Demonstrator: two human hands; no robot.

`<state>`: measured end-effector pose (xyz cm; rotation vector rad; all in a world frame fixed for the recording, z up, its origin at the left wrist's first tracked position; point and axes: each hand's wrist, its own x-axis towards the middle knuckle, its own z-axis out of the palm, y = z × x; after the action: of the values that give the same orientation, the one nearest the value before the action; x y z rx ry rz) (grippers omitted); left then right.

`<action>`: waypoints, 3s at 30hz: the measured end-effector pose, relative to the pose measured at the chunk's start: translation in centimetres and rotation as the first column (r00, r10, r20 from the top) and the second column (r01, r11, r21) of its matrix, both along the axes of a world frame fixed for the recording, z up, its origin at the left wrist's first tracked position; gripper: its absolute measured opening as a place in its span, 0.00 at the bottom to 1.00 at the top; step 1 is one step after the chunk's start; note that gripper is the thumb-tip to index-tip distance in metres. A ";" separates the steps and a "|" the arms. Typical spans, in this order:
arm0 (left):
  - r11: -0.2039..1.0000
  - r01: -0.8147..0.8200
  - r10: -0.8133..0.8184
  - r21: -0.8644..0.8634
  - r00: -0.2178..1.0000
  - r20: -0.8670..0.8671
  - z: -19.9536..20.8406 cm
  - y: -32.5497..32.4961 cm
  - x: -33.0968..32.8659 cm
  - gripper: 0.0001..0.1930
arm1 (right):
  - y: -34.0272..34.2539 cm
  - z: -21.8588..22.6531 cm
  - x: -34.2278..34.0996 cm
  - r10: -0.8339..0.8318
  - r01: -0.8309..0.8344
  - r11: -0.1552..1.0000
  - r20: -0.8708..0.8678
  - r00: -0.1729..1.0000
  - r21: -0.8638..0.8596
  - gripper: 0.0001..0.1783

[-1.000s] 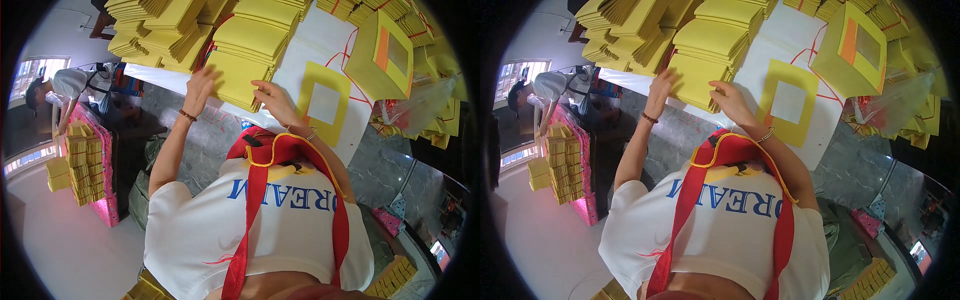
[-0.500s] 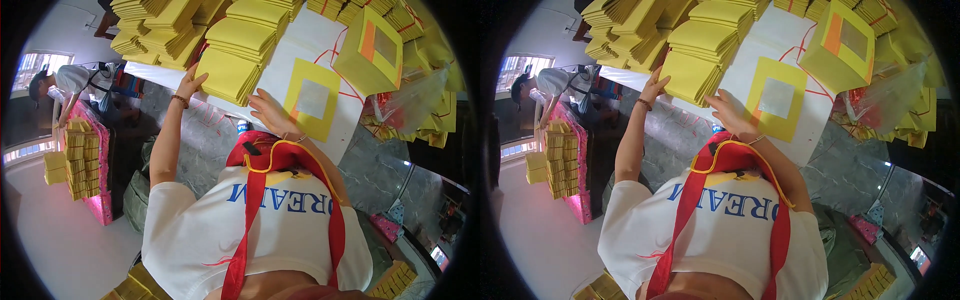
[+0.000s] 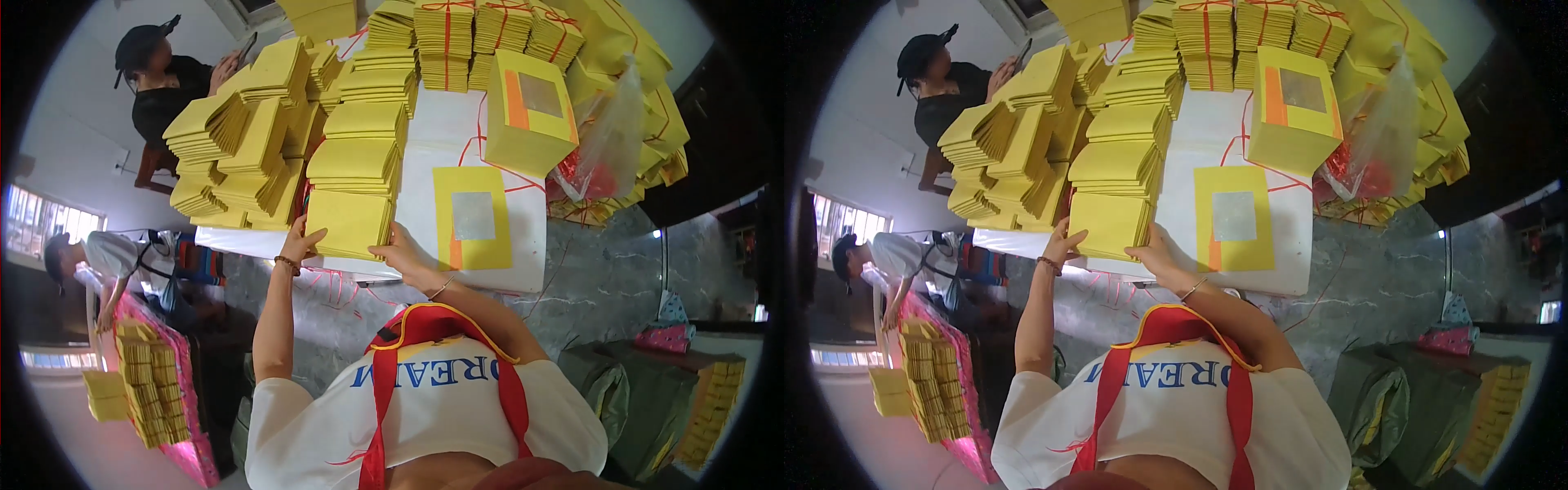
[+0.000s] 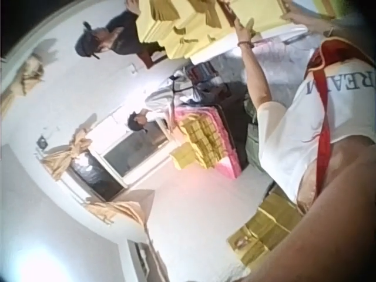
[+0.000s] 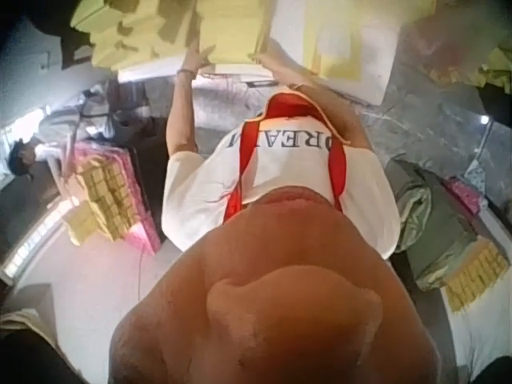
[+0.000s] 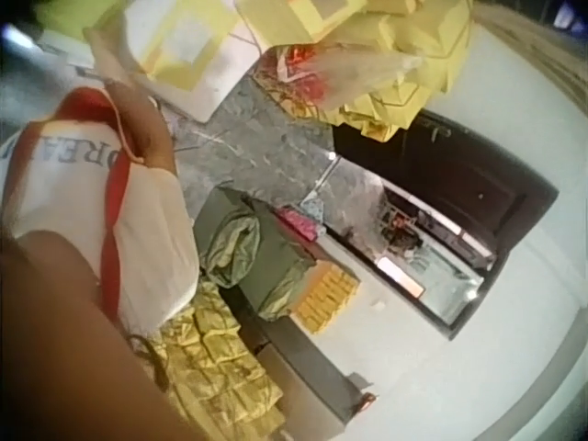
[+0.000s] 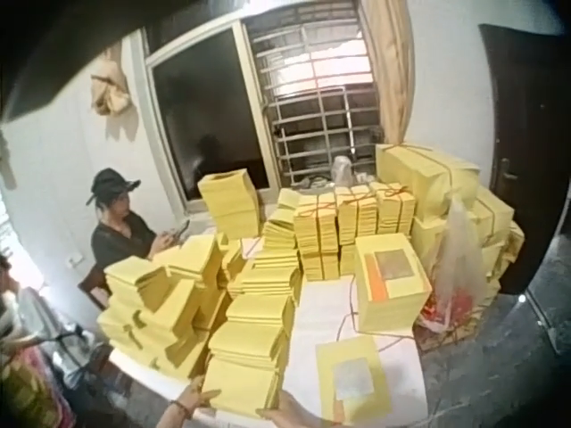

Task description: Folding and stacking sheets of yellow joss paper.

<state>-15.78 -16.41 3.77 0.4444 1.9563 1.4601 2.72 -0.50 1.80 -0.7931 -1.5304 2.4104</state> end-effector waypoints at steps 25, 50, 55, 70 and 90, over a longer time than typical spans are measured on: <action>0.996 0.009 -0.039 0.085 0.936 0.350 -1.1 -0.3 -0.1 0.23 | -2.0 1.3 0.1 -0.183 0.184 0.983 0.065 0.981 -0.011 0.24; 0.954 0.241 -0.232 0.180 0.970 -0.067 -0.2 1.5 7.1 0.36 | 6.7 2.6 6.6 0.265 -0.092 0.762 -0.180 0.947 0.641 0.65; 0.890 0.433 -0.455 -0.140 0.833 -0.315 -4.7 2.1 3.7 0.30 | 6.0 -2.9 4.8 0.188 -0.080 0.754 -0.097 0.977 0.652 0.64; 0.889 0.448 -0.453 0.096 0.890 0.044 0.0 -0.5 4.3 0.45 | 3.5 2.2 3.9 0.084 -0.068 0.993 -0.160 0.984 0.102 0.37; 0.924 -0.265 0.140 0.276 0.906 0.398 -2.5 -0.9 0.2 0.26 | 1.9 1.2 -3.2 0.120 -0.131 0.964 -0.061 0.991 -0.233 0.26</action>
<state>-15.62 -17.34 1.31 0.0839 1.4979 1.8615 -0.47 1.36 3.01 -0.6946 -1.3300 2.7214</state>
